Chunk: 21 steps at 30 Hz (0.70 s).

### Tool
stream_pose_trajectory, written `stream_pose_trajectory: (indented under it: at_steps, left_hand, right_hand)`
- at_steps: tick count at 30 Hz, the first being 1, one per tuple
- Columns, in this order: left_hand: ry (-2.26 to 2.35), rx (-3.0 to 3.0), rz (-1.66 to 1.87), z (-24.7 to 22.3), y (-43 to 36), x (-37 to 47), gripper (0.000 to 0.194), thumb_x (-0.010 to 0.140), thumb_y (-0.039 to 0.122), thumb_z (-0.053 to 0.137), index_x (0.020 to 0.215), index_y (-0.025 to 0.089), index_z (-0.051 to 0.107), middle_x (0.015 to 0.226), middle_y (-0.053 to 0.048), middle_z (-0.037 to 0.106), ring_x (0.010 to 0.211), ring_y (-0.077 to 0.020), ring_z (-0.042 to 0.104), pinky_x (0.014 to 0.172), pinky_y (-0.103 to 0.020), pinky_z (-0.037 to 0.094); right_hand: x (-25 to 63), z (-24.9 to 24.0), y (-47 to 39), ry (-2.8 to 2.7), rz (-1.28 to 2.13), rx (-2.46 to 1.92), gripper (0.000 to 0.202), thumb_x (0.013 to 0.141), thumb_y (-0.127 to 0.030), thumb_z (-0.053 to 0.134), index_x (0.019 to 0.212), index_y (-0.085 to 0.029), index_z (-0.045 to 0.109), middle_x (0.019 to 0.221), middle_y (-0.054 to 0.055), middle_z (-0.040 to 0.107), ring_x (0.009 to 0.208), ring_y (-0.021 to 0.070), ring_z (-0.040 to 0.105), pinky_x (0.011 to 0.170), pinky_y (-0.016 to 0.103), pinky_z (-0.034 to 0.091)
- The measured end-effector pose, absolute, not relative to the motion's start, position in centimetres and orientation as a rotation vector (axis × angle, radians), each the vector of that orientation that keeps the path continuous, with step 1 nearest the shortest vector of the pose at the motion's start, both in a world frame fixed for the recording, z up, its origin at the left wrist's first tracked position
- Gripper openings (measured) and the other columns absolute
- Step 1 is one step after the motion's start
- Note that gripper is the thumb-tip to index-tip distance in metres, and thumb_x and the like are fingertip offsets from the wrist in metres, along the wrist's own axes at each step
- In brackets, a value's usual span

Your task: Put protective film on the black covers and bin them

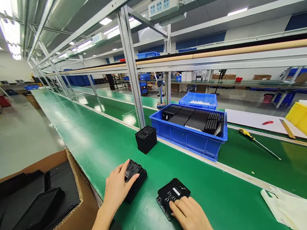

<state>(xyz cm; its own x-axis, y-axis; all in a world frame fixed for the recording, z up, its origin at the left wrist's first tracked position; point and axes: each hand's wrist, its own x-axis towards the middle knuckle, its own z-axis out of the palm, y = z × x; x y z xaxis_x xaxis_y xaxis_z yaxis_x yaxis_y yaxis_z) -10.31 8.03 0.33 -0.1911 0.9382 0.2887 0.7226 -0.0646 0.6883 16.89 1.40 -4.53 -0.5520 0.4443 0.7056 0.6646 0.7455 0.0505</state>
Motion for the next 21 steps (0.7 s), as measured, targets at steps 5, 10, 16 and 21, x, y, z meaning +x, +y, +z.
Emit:
stream_pose_trajectory:
  at_steps: [5, 10, 16, 21]
  left_hand:
    - [1.712, 1.997, 1.283, 0.5, 6.5, -8.3, 0.057, 0.084, 0.043, 0.060, 0.135, 0.021, 0.050, 0.149, -0.014, 0.039, 0.142, -0.0321, 0.024, 0.116, -0.056, 0.007]
    - [0.605, 1.235, 0.928, 0.4, 2.8, -3.4, 0.066, 0.088, 0.062, 0.042, 0.143, 0.026, 0.038, 0.143, -0.013, 0.049, 0.131, -0.0311, 0.045, 0.108, -0.051, 0.034]
    - [0.326, 0.509, 0.733, -1.9, 0.0, 0.4, 0.070, 0.091, 0.057, 0.040, 0.150, 0.028, 0.015, 0.120, -0.015, 0.065, 0.104, -0.0302, 0.065, 0.077, -0.044, 0.054]
    - [0.508, 0.571, 0.722, -1.9, -0.8, 0.5, 0.061, 0.095, 0.052, 0.037, 0.146, 0.020, 0.031, 0.100, -0.013, 0.071, 0.079, -0.0221, 0.069, 0.071, -0.035, 0.054]
  right_hand:
    - [18.4, -0.6, 0.9, -1.723, 0.132, -1.102, 0.019, 0.093, -0.026, 0.054, 0.107, -0.019, 0.064, 0.085, 0.004, 0.068, 0.072, 0.0143, 0.064, 0.065, 0.022, 0.052]
    - [18.1, 1.4, 0.2, -1.303, 1.058, -1.204, 0.039, 0.090, -0.052, 0.053, 0.099, -0.017, 0.069, 0.059, 0.000, 0.056, 0.055, 0.0128, 0.054, 0.052, 0.021, 0.049]
    - [17.1, 0.9, -0.4, -1.606, 0.352, -1.236, 0.025, 0.090, -0.037, 0.056, 0.108, -0.024, 0.067, 0.093, 0.007, 0.064, 0.070, 0.0151, 0.061, 0.059, 0.023, 0.054]
    - [15.9, 1.8, -0.6, -1.778, 0.070, -1.054, 0.010, 0.092, -0.021, 0.053, 0.093, -0.022, 0.063, 0.085, 0.004, 0.061, 0.077, 0.0136, 0.062, 0.063, 0.020, 0.053]
